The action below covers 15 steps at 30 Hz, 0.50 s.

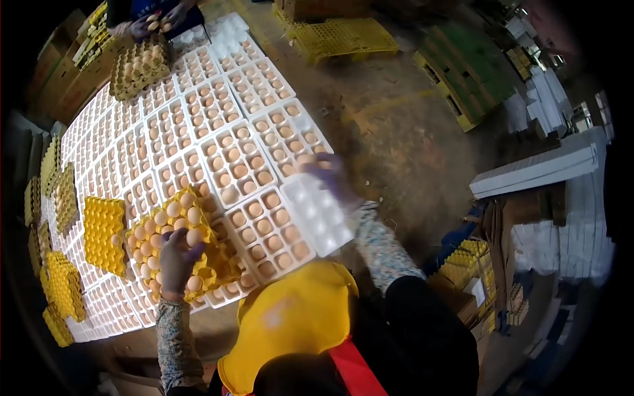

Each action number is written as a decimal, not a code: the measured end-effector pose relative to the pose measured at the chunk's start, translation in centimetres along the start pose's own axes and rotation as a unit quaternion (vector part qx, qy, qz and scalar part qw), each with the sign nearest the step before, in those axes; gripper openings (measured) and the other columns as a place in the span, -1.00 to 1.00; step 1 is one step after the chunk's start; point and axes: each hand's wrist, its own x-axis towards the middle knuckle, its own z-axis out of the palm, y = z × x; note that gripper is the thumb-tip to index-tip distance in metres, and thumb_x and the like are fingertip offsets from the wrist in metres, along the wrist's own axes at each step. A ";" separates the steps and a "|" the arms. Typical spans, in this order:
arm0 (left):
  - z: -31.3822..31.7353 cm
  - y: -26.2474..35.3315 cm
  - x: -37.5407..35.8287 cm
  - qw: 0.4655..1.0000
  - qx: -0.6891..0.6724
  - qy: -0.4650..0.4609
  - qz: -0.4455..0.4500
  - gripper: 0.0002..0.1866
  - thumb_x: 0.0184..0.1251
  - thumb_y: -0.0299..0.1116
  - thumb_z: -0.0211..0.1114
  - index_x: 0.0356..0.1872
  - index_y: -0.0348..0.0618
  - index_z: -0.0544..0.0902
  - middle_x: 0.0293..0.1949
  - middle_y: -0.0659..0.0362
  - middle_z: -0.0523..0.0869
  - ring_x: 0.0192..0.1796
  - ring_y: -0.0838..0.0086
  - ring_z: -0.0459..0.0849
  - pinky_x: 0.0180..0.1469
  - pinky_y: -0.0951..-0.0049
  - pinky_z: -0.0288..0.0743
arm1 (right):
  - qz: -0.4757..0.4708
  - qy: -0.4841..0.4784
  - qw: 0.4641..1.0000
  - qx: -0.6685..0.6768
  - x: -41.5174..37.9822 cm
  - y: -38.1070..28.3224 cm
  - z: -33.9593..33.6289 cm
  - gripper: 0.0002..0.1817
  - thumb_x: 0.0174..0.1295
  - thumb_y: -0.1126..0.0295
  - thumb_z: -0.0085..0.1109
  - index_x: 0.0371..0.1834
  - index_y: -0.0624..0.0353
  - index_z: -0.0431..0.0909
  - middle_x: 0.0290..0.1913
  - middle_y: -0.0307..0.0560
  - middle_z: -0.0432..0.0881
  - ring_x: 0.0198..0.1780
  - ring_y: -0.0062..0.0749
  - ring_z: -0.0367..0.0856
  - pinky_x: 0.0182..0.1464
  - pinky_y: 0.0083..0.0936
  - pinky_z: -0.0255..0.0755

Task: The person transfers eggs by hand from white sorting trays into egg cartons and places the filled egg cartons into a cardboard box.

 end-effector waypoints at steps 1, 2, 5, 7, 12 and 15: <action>1.6 2.4 0.4 0.992 -0.112 -0.047 -0.021 -0.46 0.01 -0.16 0.57 0.01 -0.25 0.74 -0.10 -0.07 0.66 -0.12 0.12 0.73 -0.02 0.22 0.65 | -0.067 0.075 0.987 -0.121 1.1 2.4 -3.7 -0.67 0.12 0.18 0.56 -0.21 0.14 0.70 -0.19 -0.12 0.61 -0.32 -0.45 0.62 -0.29 -0.44 0.52; 3.7 5.6 1.3 0.970 -0.223 -0.089 -0.044 -0.44 0.03 -0.14 0.57 0.03 -0.29 0.73 -0.08 -0.06 0.66 -0.11 0.16 0.73 0.00 0.26 0.64 | -0.135 0.146 0.950 -0.241 2.4 4.9 -6.1 -0.62 0.06 0.17 0.58 -0.16 0.14 0.69 -0.05 0.02 0.60 -0.26 -0.29 0.66 -0.19 -0.32 0.58; 14.4 12.8 4.1 0.949 -0.255 -0.180 -0.054 -0.45 0.11 -0.12 0.57 0.08 -0.24 0.71 -0.01 -0.07 0.65 -0.03 0.15 0.71 0.04 0.26 0.63 | -0.192 0.095 0.880 -0.424 3.3 7.1 -8.2 -0.53 -0.01 0.16 0.59 -0.07 0.11 0.66 0.13 0.19 0.48 -0.12 -0.04 0.64 -0.05 -0.17 0.59; 20.5 17.5 5.6 0.983 -0.137 -0.122 -0.022 -0.40 0.12 -0.12 0.58 0.15 -0.22 0.66 0.03 -0.11 0.62 0.06 0.06 0.69 0.10 0.18 0.62 | -0.185 0.072 0.842 -0.501 3.3 9.1 -8.1 -0.51 -0.01 0.20 0.56 0.00 0.06 0.63 0.20 0.26 0.43 -0.03 0.10 0.62 0.03 -0.09 0.57; 26.4 18.6 6.0 0.996 -0.004 -0.076 -0.044 -0.17 0.07 -0.09 0.61 0.38 -0.10 0.45 0.31 -0.26 0.36 0.14 -0.20 0.63 0.12 0.02 0.61 | -0.208 0.045 0.857 -0.470 1.1 9.6 -9.0 -0.56 0.22 0.37 0.29 0.21 -0.04 0.59 0.23 0.18 0.50 -0.05 0.12 0.67 0.01 -0.11 0.59; 25.3 17.6 4.0 0.998 0.025 -0.058 -0.032 -0.24 0.14 -0.19 0.57 0.37 -0.12 0.46 0.29 -0.21 0.40 0.04 -0.11 0.67 0.04 0.06 0.63 | -0.210 -0.037 0.859 -0.465 -0.5 10.1 -10.2 -0.54 0.32 0.42 0.19 0.31 -0.05 0.56 0.22 0.07 0.62 -0.10 0.00 0.74 -0.08 -0.19 0.64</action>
